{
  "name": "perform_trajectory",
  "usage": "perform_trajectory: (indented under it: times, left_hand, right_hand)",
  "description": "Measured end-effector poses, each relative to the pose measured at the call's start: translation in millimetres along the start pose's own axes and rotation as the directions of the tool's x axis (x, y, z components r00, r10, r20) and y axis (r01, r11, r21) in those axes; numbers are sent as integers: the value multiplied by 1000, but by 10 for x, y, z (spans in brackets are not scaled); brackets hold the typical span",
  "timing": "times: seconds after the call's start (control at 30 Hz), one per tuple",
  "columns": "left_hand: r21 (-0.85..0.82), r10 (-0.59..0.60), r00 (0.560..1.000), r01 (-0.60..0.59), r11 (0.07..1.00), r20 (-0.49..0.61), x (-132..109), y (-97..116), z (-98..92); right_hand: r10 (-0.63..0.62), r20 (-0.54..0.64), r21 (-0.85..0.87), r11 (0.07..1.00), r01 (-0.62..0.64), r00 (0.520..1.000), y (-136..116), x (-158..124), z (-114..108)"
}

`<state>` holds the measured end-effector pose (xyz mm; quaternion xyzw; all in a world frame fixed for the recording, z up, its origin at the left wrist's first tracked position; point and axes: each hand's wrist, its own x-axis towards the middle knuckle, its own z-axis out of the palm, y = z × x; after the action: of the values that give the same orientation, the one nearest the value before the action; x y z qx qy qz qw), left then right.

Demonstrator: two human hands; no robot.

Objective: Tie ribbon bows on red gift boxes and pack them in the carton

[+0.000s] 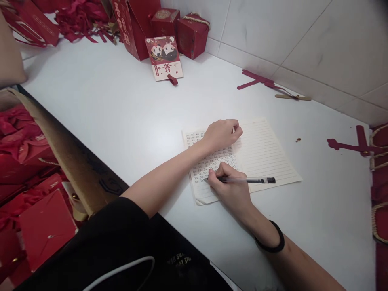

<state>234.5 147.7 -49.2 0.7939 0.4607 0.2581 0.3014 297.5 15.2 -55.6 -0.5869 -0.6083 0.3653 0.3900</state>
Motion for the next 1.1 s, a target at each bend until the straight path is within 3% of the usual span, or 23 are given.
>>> perform_trajectory:
  times: [0.73, 0.87, 1.0, 1.1]
  left_hand:
    - [15, 1, 1000, -1, 1000, 2, 5, 8, 5]
    - [26, -10, 1000, 10, 1000, 11, 15, 3, 3]
    - [31, -10, 1000, 10, 999, 3, 27, -19, 2]
    - [-28, -65, 998, 65, 997, 4, 7, -40, -11]
  right_hand:
    - [-6, -10, -43, 999, 6, 1000, -28, -2, -1]
    - [55, -12, 166, 985, -52, 998, -31, 17, -41]
    - [240, -41, 505, 843, -187, 970, 22, 108, -115]
    - [298, -75, 628, 755, -186, 952, 75, 175, -161]
